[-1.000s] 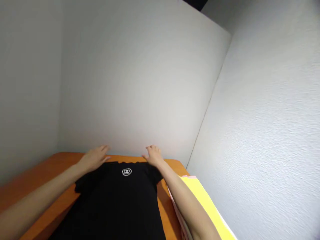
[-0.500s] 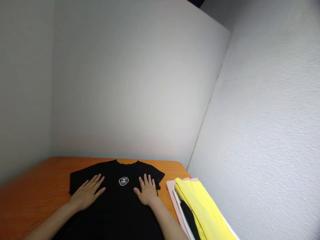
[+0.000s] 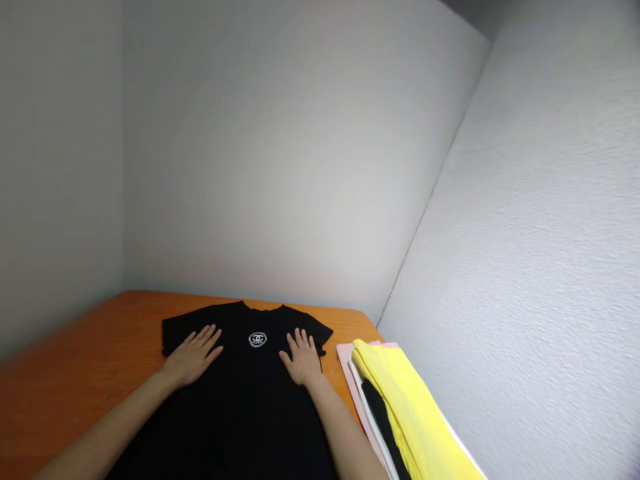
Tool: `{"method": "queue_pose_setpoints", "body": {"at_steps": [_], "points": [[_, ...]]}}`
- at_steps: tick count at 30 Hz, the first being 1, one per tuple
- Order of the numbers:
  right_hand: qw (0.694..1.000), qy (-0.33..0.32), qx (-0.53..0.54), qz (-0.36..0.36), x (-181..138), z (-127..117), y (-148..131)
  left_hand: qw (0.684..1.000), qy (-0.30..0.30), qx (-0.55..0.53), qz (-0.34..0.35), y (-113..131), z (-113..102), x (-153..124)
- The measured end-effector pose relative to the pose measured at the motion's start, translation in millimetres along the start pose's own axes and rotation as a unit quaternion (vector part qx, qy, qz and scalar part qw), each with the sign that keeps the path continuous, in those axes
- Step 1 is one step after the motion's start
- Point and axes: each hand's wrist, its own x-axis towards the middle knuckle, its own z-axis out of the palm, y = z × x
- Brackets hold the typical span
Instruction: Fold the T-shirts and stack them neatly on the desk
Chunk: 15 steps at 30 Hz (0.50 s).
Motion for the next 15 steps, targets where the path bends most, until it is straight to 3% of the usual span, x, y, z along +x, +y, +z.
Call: {"method": "queue_pose_setpoints", "body": {"at_steps": [6,10,15], "points": [[1.000,0.016,0.013,-0.008,-16.3,5.7,-13.9,0.998,0.058,0.016,-0.023,13.1,-2.0,-17.2],[0.999,-0.007,0.030,-0.016,-21.2,13.6,-27.4,0.999,0.032,0.014,-0.028,28.1,3.9,-24.1],[0.999,-0.004,0.030,-0.022,-23.9,15.7,-25.8,0.999,0.017,-0.040,-0.004,1.5,16.0,-22.7]]}}
